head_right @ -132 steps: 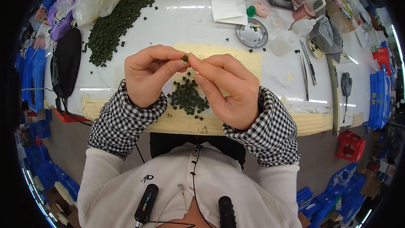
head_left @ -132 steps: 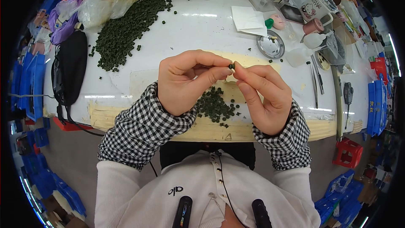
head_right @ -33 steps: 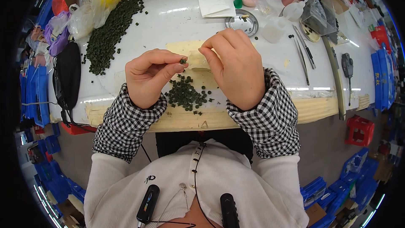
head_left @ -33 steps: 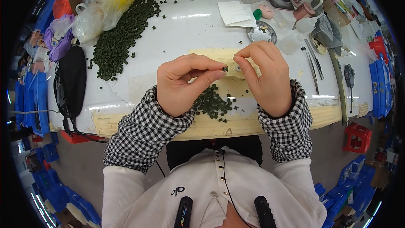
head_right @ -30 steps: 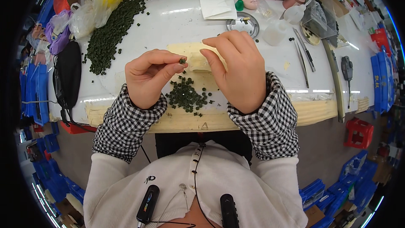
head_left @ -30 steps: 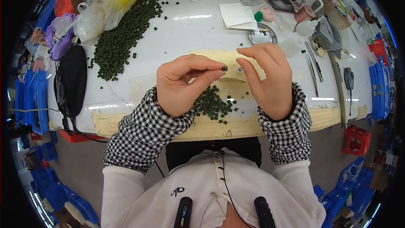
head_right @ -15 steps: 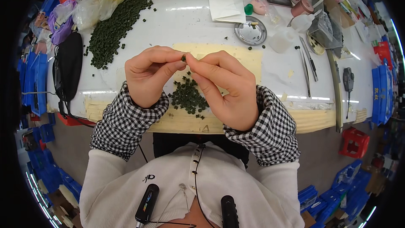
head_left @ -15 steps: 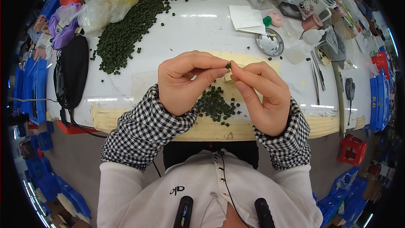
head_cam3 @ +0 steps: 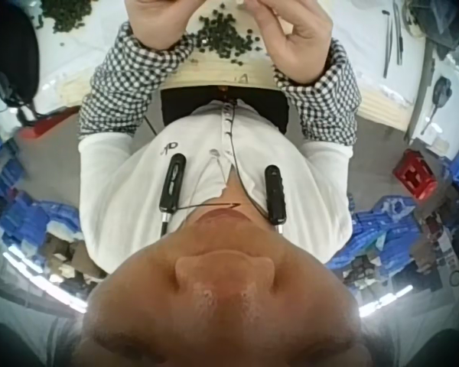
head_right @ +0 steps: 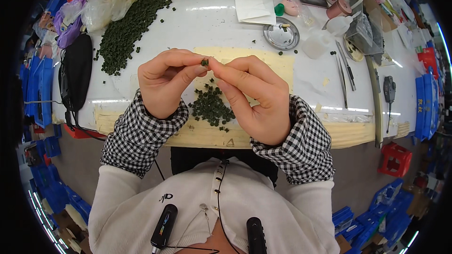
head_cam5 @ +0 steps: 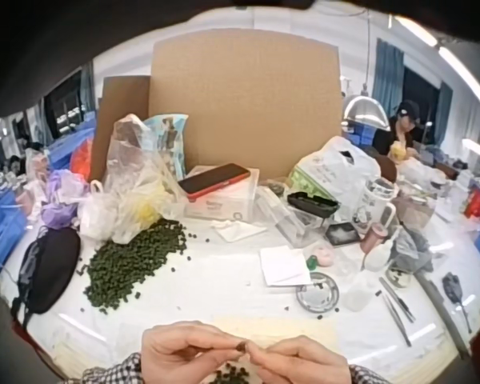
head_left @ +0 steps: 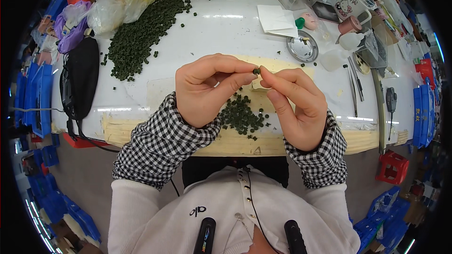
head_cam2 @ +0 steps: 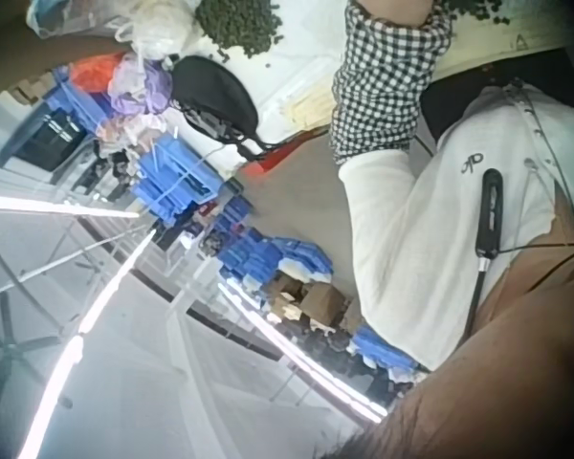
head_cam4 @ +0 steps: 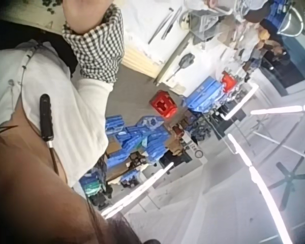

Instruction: Manually assemble small green plastic components into a base on a workbench.

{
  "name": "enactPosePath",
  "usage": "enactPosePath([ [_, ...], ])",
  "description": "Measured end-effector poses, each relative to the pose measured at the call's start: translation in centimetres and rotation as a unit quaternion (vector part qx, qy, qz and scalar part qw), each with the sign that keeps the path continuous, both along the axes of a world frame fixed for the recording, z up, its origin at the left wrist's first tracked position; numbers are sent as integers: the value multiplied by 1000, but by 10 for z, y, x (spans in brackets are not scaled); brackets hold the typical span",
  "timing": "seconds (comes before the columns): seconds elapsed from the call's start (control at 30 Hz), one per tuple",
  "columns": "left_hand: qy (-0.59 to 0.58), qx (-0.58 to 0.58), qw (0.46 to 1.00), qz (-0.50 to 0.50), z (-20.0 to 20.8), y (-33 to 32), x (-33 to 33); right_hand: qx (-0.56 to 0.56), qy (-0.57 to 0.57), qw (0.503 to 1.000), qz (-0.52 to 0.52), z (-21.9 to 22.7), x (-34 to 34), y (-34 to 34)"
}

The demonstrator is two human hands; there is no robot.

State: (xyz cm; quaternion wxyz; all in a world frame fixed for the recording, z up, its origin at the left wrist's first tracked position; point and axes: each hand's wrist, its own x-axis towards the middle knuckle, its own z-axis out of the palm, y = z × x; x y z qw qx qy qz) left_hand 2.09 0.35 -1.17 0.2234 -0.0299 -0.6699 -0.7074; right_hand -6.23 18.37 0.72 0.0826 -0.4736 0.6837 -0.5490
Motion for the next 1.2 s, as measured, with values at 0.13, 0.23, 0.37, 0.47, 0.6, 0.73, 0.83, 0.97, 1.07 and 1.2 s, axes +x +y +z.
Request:
enactPosePath([
  [0.13,-4,-16,1000,-4,1,-1,0,-3,3,1000,2,0,0,0],
  [0.23,-4,-24,1000,0,2,-1,1,-13,21,1000,4,-1,-1,-1],
  [0.37,1,-26,1000,-1,2,-1,1,-26,41,999,7,-3,-2,-2],
  [0.47,0,-28,1000,-5,2,-2,1,-26,38,999,13,-4,-2,-2],
  [0.6,-1,-26,1000,-7,2,-2,2,-22,43,999,14,-4,-2,-2],
  [0.73,-4,-15,1000,-12,1,-1,2,-31,53,998,9,-6,-2,-1],
  [0.83,-15,-6,1000,-17,2,-2,-1,-31,67,997,-2,-2,-5,-1],
  [0.97,-67,-81,994,-21,3,-12,0,-68,7,986,-151,-1,-16,25],
  [1.07,-113,-185,975,-40,2,-22,5,-16,10,967,-255,-9,-22,59],
  [1.2,-147,-300,941,-60,-7,-29,16,132,75,952,-265,-24,-20,94],
])
